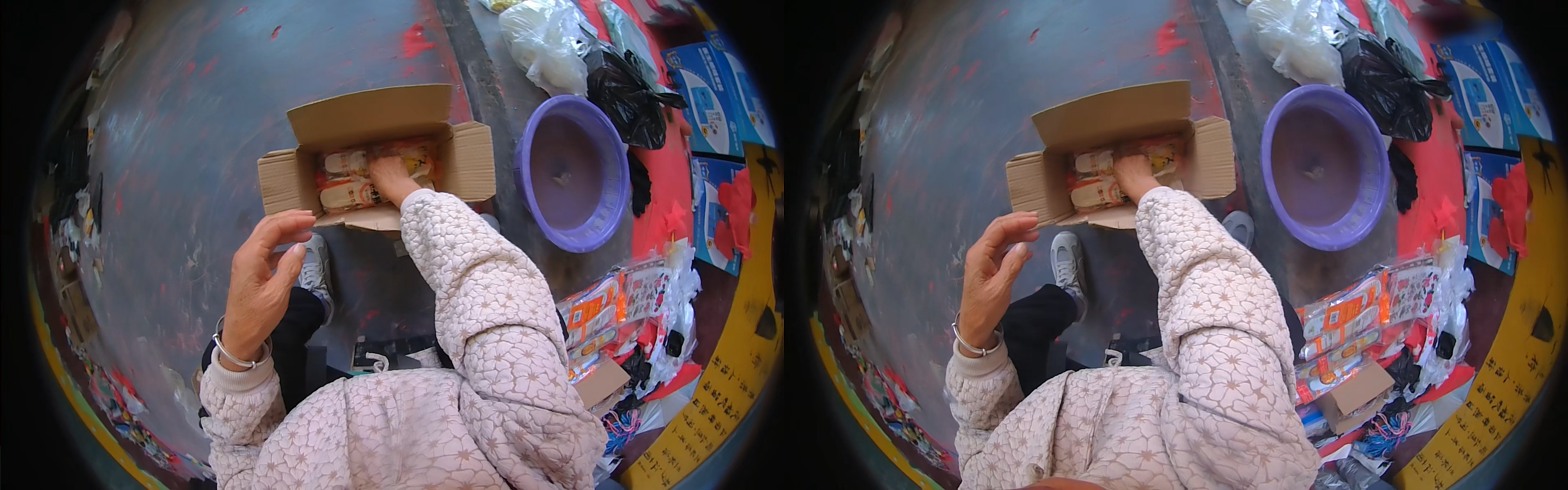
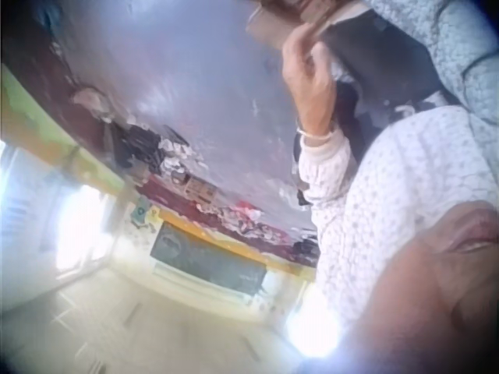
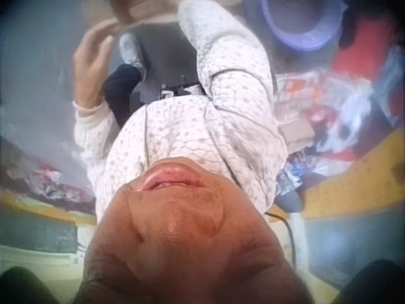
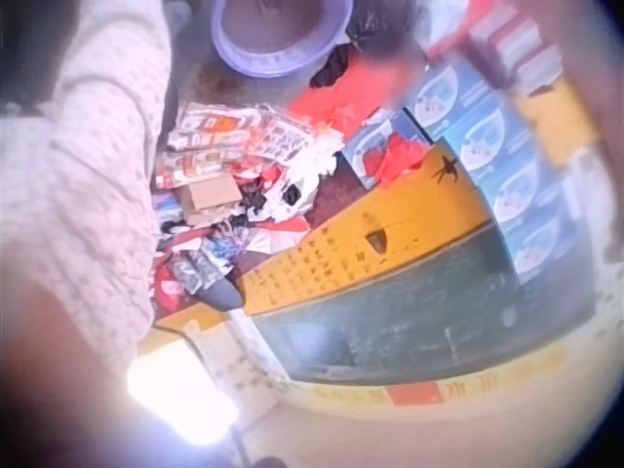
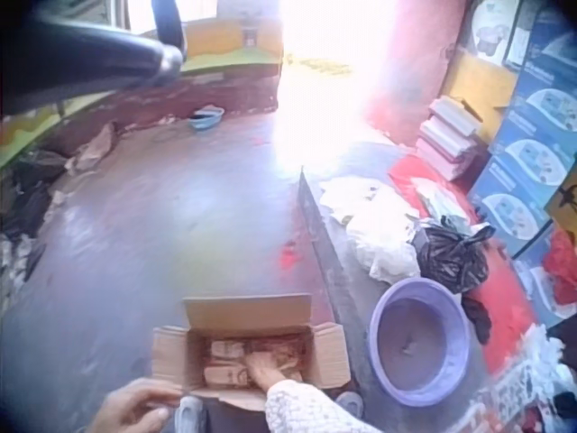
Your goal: The person sits on the floor and wipes the surfaces of several packaged items with a cloth, then places them into a cardboard box. The items include a plastic case and multiple snack-style pouches.
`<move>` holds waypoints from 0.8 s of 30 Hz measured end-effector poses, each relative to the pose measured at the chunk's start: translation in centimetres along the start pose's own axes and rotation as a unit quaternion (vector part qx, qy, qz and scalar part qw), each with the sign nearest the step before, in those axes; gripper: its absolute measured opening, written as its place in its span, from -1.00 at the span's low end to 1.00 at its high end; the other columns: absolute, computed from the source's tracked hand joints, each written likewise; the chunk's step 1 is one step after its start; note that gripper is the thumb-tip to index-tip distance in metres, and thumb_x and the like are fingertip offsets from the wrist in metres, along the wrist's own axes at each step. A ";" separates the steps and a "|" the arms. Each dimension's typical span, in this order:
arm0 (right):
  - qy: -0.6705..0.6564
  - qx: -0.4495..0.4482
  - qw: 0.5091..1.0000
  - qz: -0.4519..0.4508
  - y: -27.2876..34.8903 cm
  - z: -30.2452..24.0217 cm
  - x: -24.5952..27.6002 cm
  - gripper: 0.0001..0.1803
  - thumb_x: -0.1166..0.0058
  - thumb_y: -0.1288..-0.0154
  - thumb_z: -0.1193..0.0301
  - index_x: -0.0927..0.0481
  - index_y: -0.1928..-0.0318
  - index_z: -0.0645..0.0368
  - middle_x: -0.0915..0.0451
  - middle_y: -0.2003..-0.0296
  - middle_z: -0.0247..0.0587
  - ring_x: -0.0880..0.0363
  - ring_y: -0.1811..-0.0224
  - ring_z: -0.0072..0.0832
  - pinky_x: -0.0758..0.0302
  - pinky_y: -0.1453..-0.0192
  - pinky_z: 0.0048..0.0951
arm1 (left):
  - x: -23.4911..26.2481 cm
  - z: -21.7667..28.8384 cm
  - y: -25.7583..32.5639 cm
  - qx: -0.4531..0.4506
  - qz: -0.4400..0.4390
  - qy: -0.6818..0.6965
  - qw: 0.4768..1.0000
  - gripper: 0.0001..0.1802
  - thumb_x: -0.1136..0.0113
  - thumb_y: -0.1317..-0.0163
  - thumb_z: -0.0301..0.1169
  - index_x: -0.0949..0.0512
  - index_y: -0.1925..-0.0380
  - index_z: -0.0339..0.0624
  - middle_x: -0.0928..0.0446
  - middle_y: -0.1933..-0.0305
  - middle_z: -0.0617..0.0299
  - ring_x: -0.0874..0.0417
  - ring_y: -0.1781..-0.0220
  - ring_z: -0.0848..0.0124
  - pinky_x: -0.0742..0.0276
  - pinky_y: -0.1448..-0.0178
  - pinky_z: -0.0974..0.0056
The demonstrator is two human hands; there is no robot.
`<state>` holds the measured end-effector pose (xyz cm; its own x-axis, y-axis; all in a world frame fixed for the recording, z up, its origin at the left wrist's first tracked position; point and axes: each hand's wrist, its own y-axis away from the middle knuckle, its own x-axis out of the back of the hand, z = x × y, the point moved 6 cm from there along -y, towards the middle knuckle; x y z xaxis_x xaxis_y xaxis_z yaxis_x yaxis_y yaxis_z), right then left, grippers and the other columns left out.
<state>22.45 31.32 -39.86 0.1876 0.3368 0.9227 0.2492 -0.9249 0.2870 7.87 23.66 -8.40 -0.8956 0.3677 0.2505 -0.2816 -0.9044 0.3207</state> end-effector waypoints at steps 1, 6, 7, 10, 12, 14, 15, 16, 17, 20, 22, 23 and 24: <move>0.012 0.003 1.000 0.018 0.3 0.0 0.5 -0.74 0.05 -0.07 0.44 -0.55 0.20 0.20 -0.61 0.36 0.03 -0.63 0.30 -0.17 -0.56 0.32 -0.23 | 0.0 -0.2 0.0 -0.006 0.000 -0.007 1.000 -0.70 0.05 -0.15 -0.61 -0.47 0.09 -0.30 -0.43 0.01 0.14 -0.50 0.04 0.41 -0.45 0.04 0.39; 0.076 0.020 0.995 -0.066 1.5 2.0 1.1 -0.66 -0.08 0.02 0.43 -0.55 0.16 0.28 -0.63 0.37 -0.04 -0.64 0.30 -0.23 -0.56 0.30 -0.27 | 0.2 -0.1 0.1 0.009 0.000 -0.036 0.999 -0.74 0.03 -0.19 -0.53 -0.48 0.10 -0.29 -0.49 0.08 0.16 -0.52 0.05 0.40 -0.43 -0.02 0.35; 0.084 0.018 0.993 -0.079 1.9 2.7 1.1 -0.64 -0.08 0.02 0.43 -0.55 0.15 0.30 -0.63 0.37 -0.05 -0.64 0.30 -0.24 -0.56 0.30 -0.27 | 0.3 -0.2 0.2 0.018 0.003 -0.037 0.999 -0.74 0.03 -0.19 -0.53 -0.48 0.11 -0.29 -0.50 0.09 0.15 -0.52 0.06 0.39 -0.43 -0.03 0.35; 0.070 0.013 0.996 -0.048 1.9 4.4 0.6 -0.73 -0.05 -0.05 0.38 -0.60 0.25 0.26 -0.63 0.38 -0.06 -0.64 0.33 -0.23 -0.56 0.29 -0.26 | 0.3 -0.1 0.4 0.035 0.009 -0.031 0.999 -0.75 0.04 -0.20 -0.54 -0.48 0.12 -0.31 -0.52 0.12 0.14 -0.53 0.08 0.39 -0.42 -0.04 0.34; 0.072 0.011 0.997 -0.017 1.2 4.9 -0.9 -0.75 -0.02 -0.07 0.38 -0.61 0.27 0.24 -0.63 0.39 -0.04 -0.64 0.34 -0.23 -0.56 0.30 -0.26 | 0.3 -0.1 0.3 0.026 0.017 -0.029 0.999 -0.76 0.04 -0.20 -0.55 -0.49 0.13 -0.32 -0.53 0.14 0.15 -0.54 0.12 0.41 -0.44 0.01 0.36; 0.078 0.031 0.996 -0.013 0.2 5.1 -2.2 -0.72 0.02 -0.08 0.39 -0.57 0.23 0.30 -0.63 0.40 -0.03 -0.65 0.34 -0.25 -0.55 0.34 -0.26 | 0.4 -0.2 0.2 0.004 0.032 -0.028 0.999 -0.77 0.02 -0.18 -0.57 -0.50 0.15 -0.33 -0.55 0.17 0.16 -0.56 0.18 0.45 -0.47 0.12 0.40; 0.075 0.050 0.996 -0.019 -0.1 5.1 -2.6 -0.68 0.03 -0.08 0.39 -0.54 0.19 0.34 -0.63 0.40 -0.03 -0.65 0.34 -0.27 -0.55 0.36 -0.27 | 0.3 -0.3 0.2 0.015 0.022 -0.033 0.999 -0.77 0.02 -0.18 -0.56 -0.49 0.14 -0.32 -0.54 0.16 0.16 -0.55 0.15 0.44 -0.46 0.07 0.39; 0.071 0.034 0.997 -0.027 0.2 4.5 -1.1 -0.72 0.03 -0.08 0.40 -0.58 0.23 0.29 -0.63 0.39 -0.03 -0.64 0.34 -0.26 -0.55 0.34 -0.26 | 0.3 -0.3 0.3 0.027 0.015 -0.036 0.999 -0.76 0.02 -0.19 -0.55 -0.49 0.14 -0.32 -0.54 0.15 0.16 -0.54 0.12 0.43 -0.44 0.03 0.37; 0.067 0.018 0.997 -0.035 0.6 4.1 0.4 -0.76 0.03 -0.07 0.41 -0.62 0.27 0.23 -0.63 0.38 -0.04 -0.64 0.34 -0.24 -0.55 0.31 -0.25 | 0.3 -0.5 0.4 0.039 0.007 -0.039 0.998 -0.76 0.03 -0.19 -0.54 -0.48 0.13 -0.31 -0.53 0.13 0.16 -0.53 0.09 0.42 -0.43 -0.02 0.36; 0.072 -0.020 0.997 0.001 1.3 4.2 -0.1 -0.77 0.04 -0.08 0.42 -0.66 0.32 0.19 -0.63 0.35 -0.05 -0.64 0.32 -0.23 -0.55 0.28 -0.23 | 0.1 -0.2 0.2 0.039 -0.008 -0.070 0.997 -0.76 0.00 -0.18 -0.54 -0.48 0.13 -0.31 -0.53 0.13 0.17 -0.53 0.10 0.44 -0.44 0.01 0.38; 0.079 -0.069 0.994 0.026 0.7 4.9 -3.2 -0.69 0.08 -0.13 0.38 -0.59 0.17 0.26 -0.63 0.31 -0.06 -0.63 0.29 -0.24 -0.55 0.28 -0.22 | -0.1 0.3 0.1 0.021 0.005 -0.075 0.997 -0.75 -0.05 -0.13 -0.58 -0.49 0.15 -0.33 -0.55 0.18 0.15 -0.55 0.16 0.44 -0.47 0.12 0.41; 0.070 -0.103 0.991 0.039 0.4 4.7 -3.6 -0.67 0.09 -0.15 0.38 -0.56 0.12 0.28 -0.63 0.31 -0.06 -0.63 0.29 -0.24 -0.54 0.29 -0.22 | -0.2 0.3 0.0 0.014 0.013 -0.077 0.997 -0.75 -0.07 -0.11 -0.60 -0.50 0.16 -0.34 -0.56 0.20 0.14 -0.57 0.20 0.44 -0.49 0.17 0.42; 0.063 -0.134 0.988 0.051 0.3 4.3 -3.3 -0.64 0.10 -0.16 0.37 -0.52 0.07 0.31 -0.63 0.31 -0.07 -0.63 0.29 -0.24 -0.54 0.29 -0.22 | -0.3 0.2 0.2 0.011 0.013 -0.072 0.997 -0.75 -0.08 -0.11 -0.60 -0.50 0.16 -0.34 -0.56 0.20 0.14 -0.56 0.20 0.44 -0.49 0.18 0.42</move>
<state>26.03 30.67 -43.87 0.0757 0.2312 0.9700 -0.0289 -0.9718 0.2339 8.13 23.46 -8.19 -0.8439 0.3720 0.3867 -0.2494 -0.9100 0.3312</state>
